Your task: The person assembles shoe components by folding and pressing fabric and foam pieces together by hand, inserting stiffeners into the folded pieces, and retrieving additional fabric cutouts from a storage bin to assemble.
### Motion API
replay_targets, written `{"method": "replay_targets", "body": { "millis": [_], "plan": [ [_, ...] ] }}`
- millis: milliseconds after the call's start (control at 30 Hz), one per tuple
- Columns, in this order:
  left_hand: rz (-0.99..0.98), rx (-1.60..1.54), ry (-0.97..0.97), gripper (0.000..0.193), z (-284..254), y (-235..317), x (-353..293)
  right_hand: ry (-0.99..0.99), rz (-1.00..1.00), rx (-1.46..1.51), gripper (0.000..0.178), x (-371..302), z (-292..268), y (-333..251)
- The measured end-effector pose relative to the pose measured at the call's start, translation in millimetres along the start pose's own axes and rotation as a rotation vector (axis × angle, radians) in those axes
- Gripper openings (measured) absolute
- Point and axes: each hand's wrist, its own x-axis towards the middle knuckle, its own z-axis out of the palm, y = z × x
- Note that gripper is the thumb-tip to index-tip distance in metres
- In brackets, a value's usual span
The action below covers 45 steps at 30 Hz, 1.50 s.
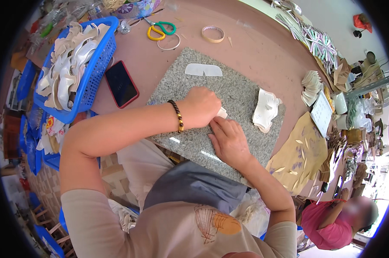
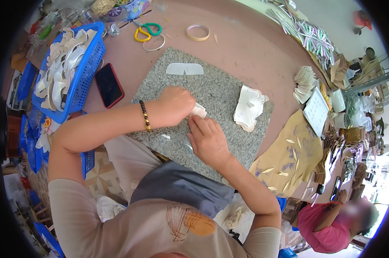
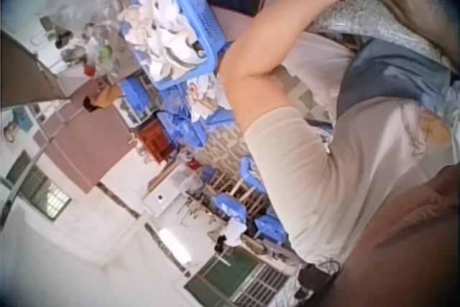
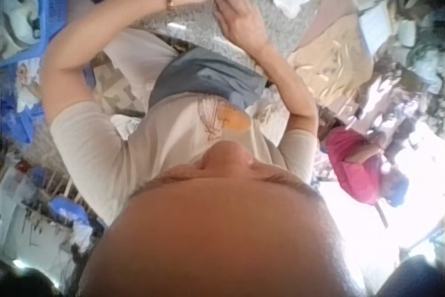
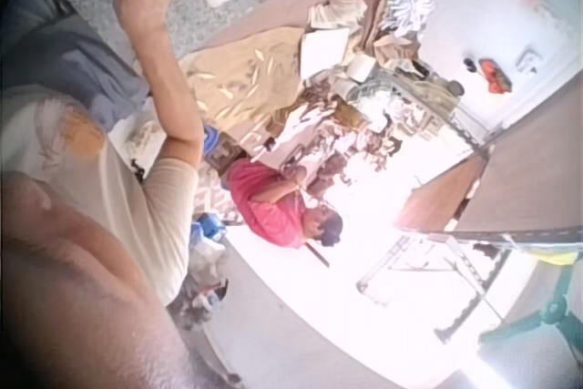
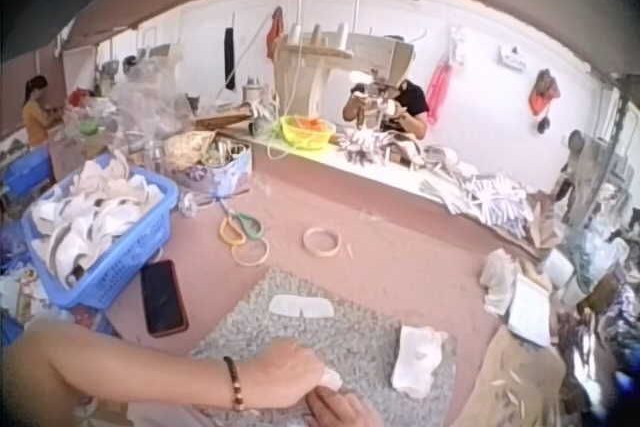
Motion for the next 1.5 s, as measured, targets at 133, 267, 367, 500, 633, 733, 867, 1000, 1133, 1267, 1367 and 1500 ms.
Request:
{"method": "replay_targets", "body": {
  "millis": [133, 267, 367, 500, 633, 733, 867, 1000, 1133, 1267, 1367, 1500],
  "plan": [
    [-0.023, -0.058, -0.007, 0.012, -1, -10, -7, -0.013, 0.007, -0.012, 0.038, 3, 1, -3],
    [-0.030, -0.081, -0.059, 0.014, 3, -17, -3, -0.017, -0.004, -0.023, 0.039, 4, 3, 1],
    [-0.013, -0.057, -0.061, 0.014, 3, -17, -3, -0.023, -0.015, -0.032, 0.040, 7, 2, 1],
    [-0.023, -0.036, -0.080, 0.011, -5, -8, -4, -0.062, -0.018, -0.056, 0.040, 13, -1, -1],
    [-0.029, -0.008, 0.026, 0.011, 3, -9, -5, -0.043, -0.094, -0.121, 0.040, 10, 1, 3],
    [-0.051, 0.021, 0.038, 0.014, -3, -19, -11, -0.086, -0.093, -0.109, 0.039, 12, 0, 3],
    [-0.029, -0.039, -0.095, 0.018, -10, -29, -8, -0.088, -0.080, -0.133, 0.039, 16, -1, 1],
    [0.039, -0.036, -0.092, 0.017, -8, -35, -9, -0.100, -0.070, -0.146, 0.039, 18, -1, -1],
    [0.120, -0.007, -0.087, 0.016, 0, -40, -9, -0.090, -0.075, -0.156, 0.040, 22, 1, -5],
    [0.141, -0.038, -0.083, 0.017, 1, -47, -11, -0.080, -0.116, -0.094, 0.038, 28, 8, -9],
    [0.135, -0.110, -0.031, 0.019, -2, -48, -15, -0.075, -0.115, -0.026, 0.038, 27, 11, -8],
    [0.129, -0.099, -0.009, 0.023, 1, -52, -14, -0.101, -0.097, -0.016, 0.039, 27, 12, -6]
  ]
}}
